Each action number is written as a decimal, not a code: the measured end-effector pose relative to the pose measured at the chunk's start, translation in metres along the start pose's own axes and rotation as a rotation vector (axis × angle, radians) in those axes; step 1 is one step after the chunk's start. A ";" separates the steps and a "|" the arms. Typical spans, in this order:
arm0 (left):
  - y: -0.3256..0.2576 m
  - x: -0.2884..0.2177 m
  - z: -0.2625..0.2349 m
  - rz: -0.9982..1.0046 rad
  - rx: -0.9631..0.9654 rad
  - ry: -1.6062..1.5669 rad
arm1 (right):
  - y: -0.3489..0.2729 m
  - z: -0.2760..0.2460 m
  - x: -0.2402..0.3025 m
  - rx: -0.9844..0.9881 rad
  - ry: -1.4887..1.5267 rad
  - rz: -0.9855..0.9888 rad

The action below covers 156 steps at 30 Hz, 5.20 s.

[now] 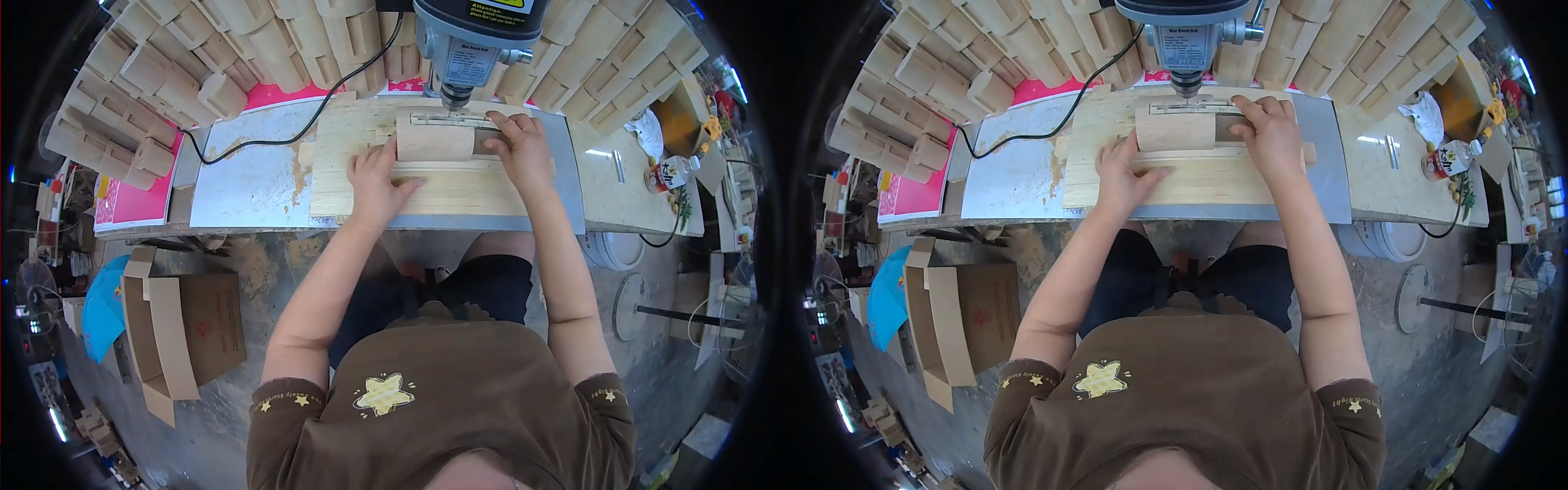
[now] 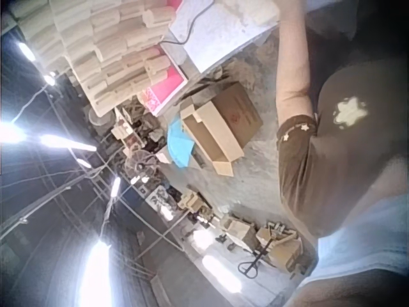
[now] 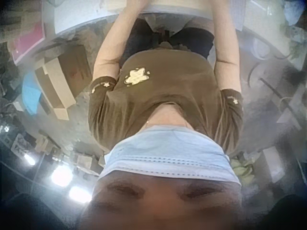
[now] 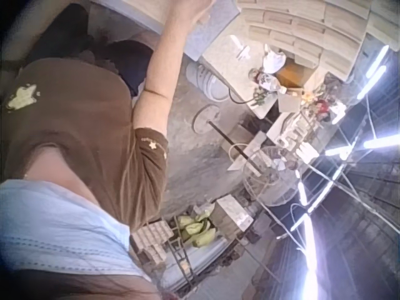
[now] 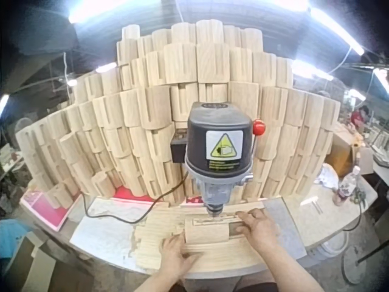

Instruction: Using a drill press to create holes in cylindrical wooden blocks.

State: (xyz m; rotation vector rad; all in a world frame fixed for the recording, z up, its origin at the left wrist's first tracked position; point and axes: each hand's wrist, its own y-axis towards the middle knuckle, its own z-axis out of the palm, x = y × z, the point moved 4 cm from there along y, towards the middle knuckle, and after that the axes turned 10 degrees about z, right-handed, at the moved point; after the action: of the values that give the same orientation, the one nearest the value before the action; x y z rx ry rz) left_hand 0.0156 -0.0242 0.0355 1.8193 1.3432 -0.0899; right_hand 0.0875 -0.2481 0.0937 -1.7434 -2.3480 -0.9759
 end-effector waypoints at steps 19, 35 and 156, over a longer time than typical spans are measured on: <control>0.008 0.033 -0.008 -0.057 0.108 -0.012 | 0.116 -0.150 0.082 -0.560 0.908 0.346; 0.009 0.031 -0.007 0.001 0.047 -0.020 | 0.026 -0.127 0.078 -0.297 0.109 -0.017; -0.098 0.187 -0.256 -0.664 -0.780 0.103 | -0.044 -0.032 0.015 0.234 0.133 -0.112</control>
State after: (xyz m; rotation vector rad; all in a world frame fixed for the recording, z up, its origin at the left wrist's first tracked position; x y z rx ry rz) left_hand -0.0889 0.2906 0.0460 0.7081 1.6964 0.1613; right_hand 0.0333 -0.2594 0.1052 -1.4329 -2.3851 -0.7661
